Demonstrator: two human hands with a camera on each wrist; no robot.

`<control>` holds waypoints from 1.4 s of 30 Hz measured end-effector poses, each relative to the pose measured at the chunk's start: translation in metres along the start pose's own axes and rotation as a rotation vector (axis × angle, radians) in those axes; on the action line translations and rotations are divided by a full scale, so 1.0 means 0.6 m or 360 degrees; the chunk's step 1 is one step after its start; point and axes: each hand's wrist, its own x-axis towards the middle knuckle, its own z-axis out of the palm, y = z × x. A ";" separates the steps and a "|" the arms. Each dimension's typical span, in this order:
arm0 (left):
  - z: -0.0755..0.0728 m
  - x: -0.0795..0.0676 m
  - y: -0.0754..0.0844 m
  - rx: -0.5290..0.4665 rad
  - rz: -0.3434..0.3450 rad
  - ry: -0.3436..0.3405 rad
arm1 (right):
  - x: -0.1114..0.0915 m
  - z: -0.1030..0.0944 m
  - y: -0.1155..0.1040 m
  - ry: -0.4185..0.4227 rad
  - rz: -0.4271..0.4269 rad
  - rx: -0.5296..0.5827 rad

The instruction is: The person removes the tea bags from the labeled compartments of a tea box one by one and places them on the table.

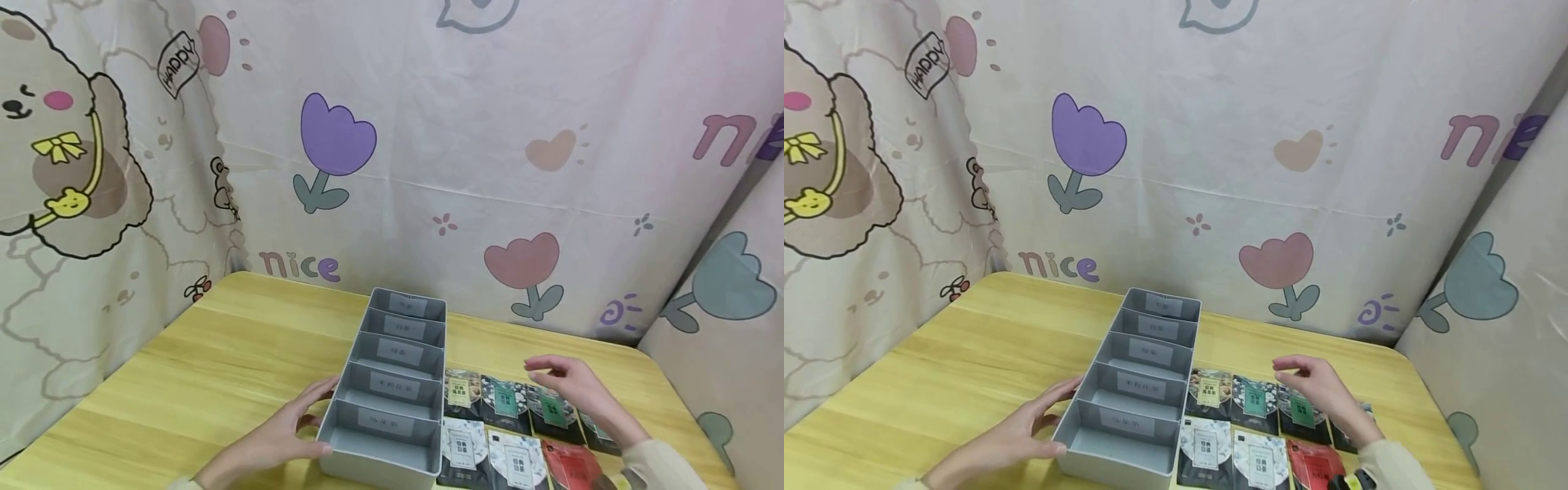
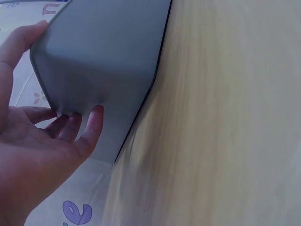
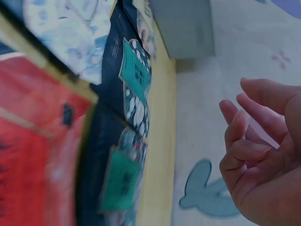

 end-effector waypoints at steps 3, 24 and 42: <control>-0.001 0.001 0.003 -0.0008 -0.0020 -0.0017 | 0.025 0.011 -0.019 -0.0051 -0.0116 -0.0028; -0.003 0.002 0.001 0.0008 -0.0016 -0.0062 | 0.172 0.067 -0.158 -0.0278 -0.0639 -0.0288; -0.002 0.000 0.001 -0.0045 0.0016 -0.0073 | 0.237 0.125 -0.146 -0.0534 -0.0487 0.0019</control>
